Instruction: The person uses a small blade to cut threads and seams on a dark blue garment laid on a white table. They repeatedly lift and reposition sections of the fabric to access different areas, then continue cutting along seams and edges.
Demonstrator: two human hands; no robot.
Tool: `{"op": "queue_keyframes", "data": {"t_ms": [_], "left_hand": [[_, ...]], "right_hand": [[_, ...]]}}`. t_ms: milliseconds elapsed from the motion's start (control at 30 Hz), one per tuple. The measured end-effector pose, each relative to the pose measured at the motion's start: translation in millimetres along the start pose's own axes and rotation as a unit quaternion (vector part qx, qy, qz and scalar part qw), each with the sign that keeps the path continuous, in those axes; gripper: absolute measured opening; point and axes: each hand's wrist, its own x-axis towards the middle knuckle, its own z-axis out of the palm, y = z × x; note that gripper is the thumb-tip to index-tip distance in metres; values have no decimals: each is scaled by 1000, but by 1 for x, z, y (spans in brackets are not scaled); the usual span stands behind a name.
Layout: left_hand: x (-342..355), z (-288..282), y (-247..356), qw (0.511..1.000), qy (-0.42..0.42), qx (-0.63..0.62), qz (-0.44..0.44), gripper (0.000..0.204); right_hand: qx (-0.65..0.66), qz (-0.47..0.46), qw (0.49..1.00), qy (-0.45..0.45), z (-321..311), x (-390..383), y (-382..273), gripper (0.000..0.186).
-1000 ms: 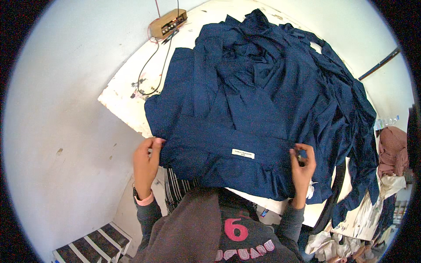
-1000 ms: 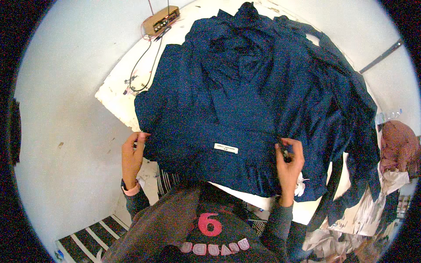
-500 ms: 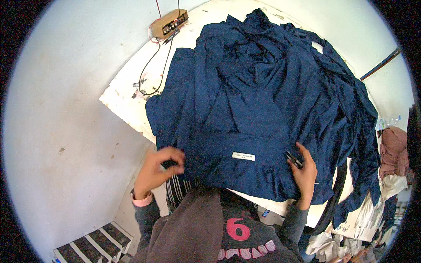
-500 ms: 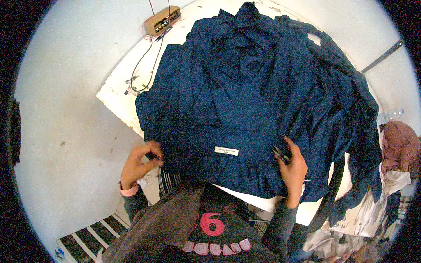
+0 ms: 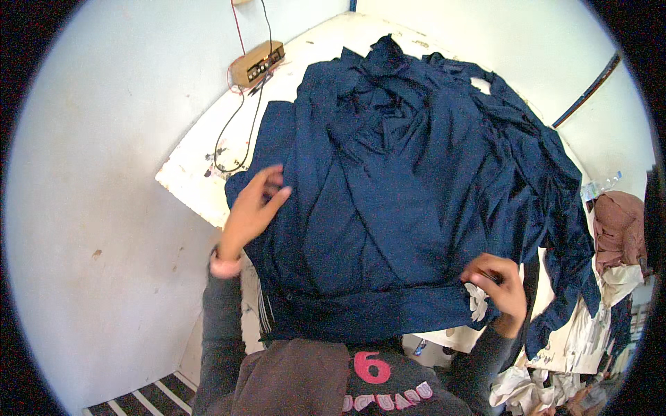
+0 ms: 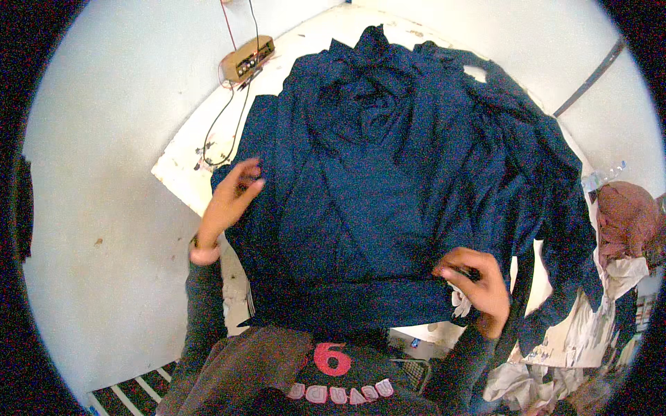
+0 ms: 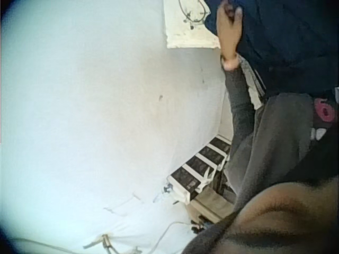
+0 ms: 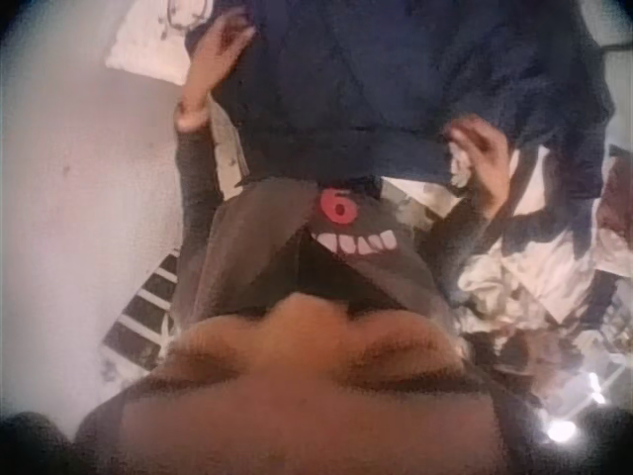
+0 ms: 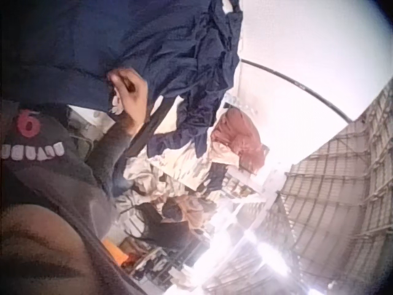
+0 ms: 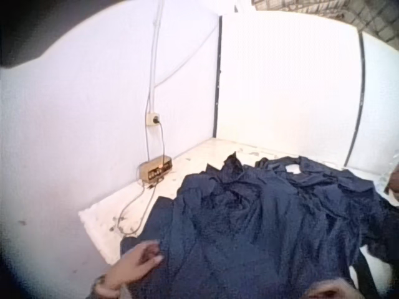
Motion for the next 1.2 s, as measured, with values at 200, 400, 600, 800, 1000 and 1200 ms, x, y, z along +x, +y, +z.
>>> {"op": "queue_keyframes", "data": {"t_ms": [200,400,600,800,1000,1200], "left_hand": [[57,57,-40,977,146,119,101,32],[-52,51,68,971,-184,-52,142,25],[-67,9,89,934,-348,-9,81,26],[-29,6,28,975,115,177,72,37],[-15,26,18,996,-23,64,-49,46],[-33,41,68,900,94,-356,-235,56]], "right_hand": [[-170,-82,979,-79,48,57,-19,17],[-24,-20,999,-25,65,59,-3,27],[-5,-91,986,-138,108,71,-14,50],[-222,-67,959,-166,145,63,15,55],[-190,-94,971,-107,139,53,27,50],[-82,-47,995,36,133,50,5,38]]}}
